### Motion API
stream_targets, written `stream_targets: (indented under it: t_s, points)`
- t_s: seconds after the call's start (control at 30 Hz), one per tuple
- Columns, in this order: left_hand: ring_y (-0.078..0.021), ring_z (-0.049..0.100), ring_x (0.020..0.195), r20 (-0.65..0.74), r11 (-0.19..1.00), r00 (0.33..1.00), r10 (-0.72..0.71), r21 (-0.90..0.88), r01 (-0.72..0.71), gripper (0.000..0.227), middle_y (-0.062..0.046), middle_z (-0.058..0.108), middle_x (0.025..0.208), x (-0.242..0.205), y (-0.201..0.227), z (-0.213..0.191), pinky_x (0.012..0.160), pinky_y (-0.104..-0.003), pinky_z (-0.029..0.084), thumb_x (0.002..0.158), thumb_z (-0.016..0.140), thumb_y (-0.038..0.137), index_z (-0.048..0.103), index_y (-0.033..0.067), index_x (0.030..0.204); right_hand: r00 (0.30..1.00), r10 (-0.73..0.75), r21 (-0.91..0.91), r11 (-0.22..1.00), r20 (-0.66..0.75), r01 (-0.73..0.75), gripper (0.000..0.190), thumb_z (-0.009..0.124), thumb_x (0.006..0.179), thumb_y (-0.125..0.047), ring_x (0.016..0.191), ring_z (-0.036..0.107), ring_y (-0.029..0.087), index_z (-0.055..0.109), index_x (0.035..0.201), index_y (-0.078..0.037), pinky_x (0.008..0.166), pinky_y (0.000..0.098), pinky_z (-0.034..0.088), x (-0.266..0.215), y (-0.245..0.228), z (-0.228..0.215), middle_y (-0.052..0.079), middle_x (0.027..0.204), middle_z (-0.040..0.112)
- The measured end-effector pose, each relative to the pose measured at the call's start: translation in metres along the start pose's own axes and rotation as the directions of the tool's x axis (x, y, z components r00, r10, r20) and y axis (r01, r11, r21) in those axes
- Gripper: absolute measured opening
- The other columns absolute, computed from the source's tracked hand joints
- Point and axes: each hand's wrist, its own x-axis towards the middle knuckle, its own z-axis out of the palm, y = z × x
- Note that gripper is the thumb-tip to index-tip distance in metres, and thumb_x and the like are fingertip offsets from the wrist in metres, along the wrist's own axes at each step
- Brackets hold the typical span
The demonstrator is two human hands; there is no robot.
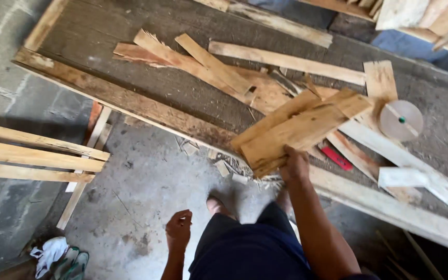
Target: Trimming and sorting thin wood scraps using a utility knife on a workbench.
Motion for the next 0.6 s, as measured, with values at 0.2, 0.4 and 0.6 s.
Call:
stream_targets:
  t_s: [0.2, 0.4, 0.6]
  points:
    - [-0.0174, 0.073, 0.071, -0.088, 0.992, 0.991, -0.105, -0.08, 0.098, 0.028, -0.008, 0.078, 0.084, -0.001, -0.036, -0.061, 0.064, -0.032, 0.055, 0.093, 0.073, 0.024, 0.076, 0.0023, 0.11, 1.0, 0.007, -0.054, 0.998, -0.004, -0.007, 0.041, 0.06, 0.094, 0.005, 0.112, 0.067, 0.034, 0.056, 0.134, 0.005, 0.102, 0.0451, 0.056, -0.018, 0.049, 0.003, 0.019, 0.127, 0.065]
    - [-0.0185, 0.073, 0.074, -0.166, 0.947, 0.942, -0.291, -0.193, 0.259, 0.031, -0.011, 0.078, 0.089, 0.004, -0.037, -0.097, 0.066, -0.033, 0.056, 0.093, 0.073, 0.027, 0.076, 0.002, 0.112, 0.992, -0.1, -0.123, 0.986, 0.076, 0.109, 0.051, 0.057, 0.092, 0.009, 0.118, 0.064, 0.03, 0.051, 0.141, -0.006, 0.104, 0.044, 0.055, -0.016, 0.062, 0.056, 0.012, 0.131, 0.064]
    - [-0.0174, 0.073, 0.073, -0.183, 0.921, 0.93, -0.32, -0.289, 0.26, 0.033, -0.008, 0.078, 0.091, 0.038, -0.054, -0.123, 0.065, -0.032, 0.056, 0.091, 0.074, 0.028, 0.075, 0.0024, 0.112, 0.989, -0.064, -0.086, 0.993, 0.137, 0.076, 0.052, 0.051, 0.097, 0.008, 0.12, 0.065, 0.031, 0.046, 0.144, -0.013, 0.102, 0.0471, 0.057, 0.031, 0.1, 0.111, 0.011, 0.134, 0.063]
